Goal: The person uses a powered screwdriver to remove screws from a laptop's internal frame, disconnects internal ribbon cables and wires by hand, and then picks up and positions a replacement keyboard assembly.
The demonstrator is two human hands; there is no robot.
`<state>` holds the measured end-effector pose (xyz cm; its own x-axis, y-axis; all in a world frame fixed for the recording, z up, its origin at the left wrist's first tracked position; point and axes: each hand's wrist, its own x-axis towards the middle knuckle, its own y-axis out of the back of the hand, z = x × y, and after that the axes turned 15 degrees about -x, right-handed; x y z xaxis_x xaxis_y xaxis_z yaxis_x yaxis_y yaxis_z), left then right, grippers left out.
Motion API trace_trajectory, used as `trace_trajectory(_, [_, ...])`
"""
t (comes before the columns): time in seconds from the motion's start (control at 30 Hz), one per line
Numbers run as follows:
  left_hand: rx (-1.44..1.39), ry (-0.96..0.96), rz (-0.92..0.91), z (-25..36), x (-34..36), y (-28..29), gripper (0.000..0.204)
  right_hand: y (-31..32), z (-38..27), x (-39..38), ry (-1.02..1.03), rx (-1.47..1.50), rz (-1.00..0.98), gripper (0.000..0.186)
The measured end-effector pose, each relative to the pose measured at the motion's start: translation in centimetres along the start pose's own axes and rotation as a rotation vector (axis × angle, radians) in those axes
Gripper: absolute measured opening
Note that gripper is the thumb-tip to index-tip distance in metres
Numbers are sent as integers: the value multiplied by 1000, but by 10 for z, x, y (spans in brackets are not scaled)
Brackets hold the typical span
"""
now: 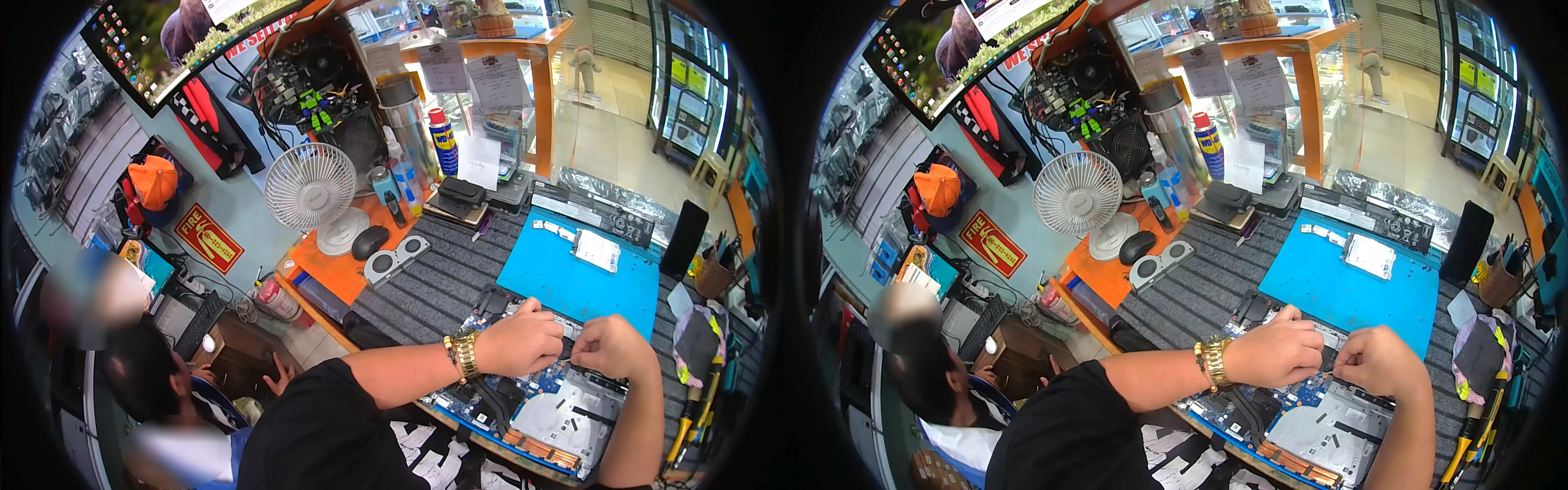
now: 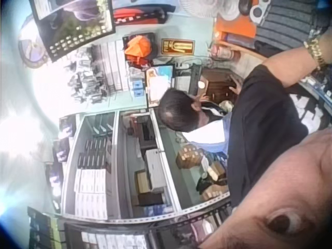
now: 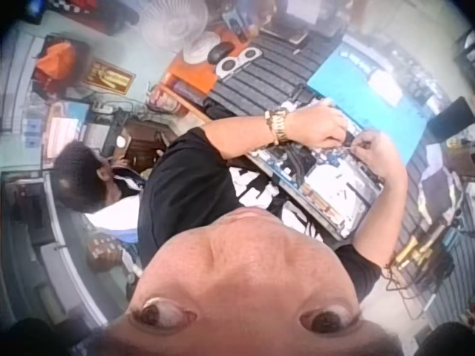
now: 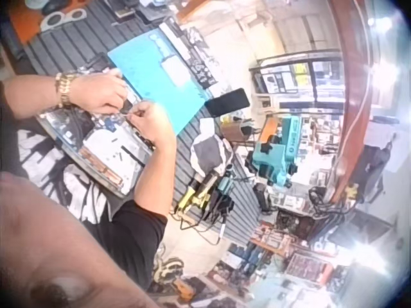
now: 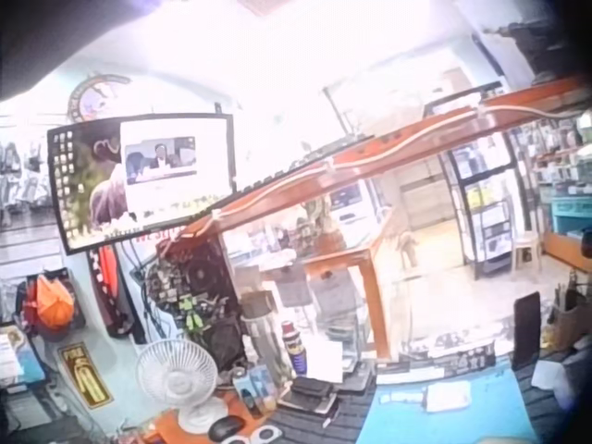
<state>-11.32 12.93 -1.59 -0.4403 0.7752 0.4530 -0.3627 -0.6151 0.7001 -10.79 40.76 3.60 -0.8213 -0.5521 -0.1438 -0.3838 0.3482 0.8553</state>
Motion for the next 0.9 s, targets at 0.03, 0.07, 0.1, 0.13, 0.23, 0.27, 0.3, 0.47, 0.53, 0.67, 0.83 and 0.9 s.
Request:
trace_trajectory(0.03, [1,4,-4,0,0,0,10,0,1,0,-17,6,-9,9])
trace_trajectory(0.07, [5,7,-9,0,0,0,10,-1,2,0,-22,0,-12,9])
trace_trajectory(0.1, [2,7,-7,0,0,0,10,-1,2,0,-6,-15,-6,9])
trace_trajectory(0.13, [2,8,-7,0,0,0,10,-2,3,0,-21,-10,-18,9])
trace_trajectory(0.23, [4,14,-9,1,0,1,11,-2,4,1,-12,-13,-20,9])
trace_trajectory(0.27, [7,17,-13,1,0,1,11,-2,4,1,-15,-9,-19,10])
trace_trajectory(0.3, [5,14,-11,0,0,1,11,-2,4,1,-7,-18,-12,10])
trace_trajectory(0.47, [15,-5,-10,0,0,1,11,-2,4,1,-20,8,-18,11])
trace_trajectory(0.53, [15,3,-21,0,0,1,11,-3,5,1,-16,9,-13,11])
trace_trajectory(0.67, [21,-5,-25,0,0,1,11,-3,4,1,-14,23,-8,11])
trace_trajectory(0.83, [14,-6,-16,0,0,1,11,-2,2,0,-20,27,-10,11])
trace_trajectory(0.9, [11,-11,-7,1,0,0,13,-2,2,1,0,7,-2,11])
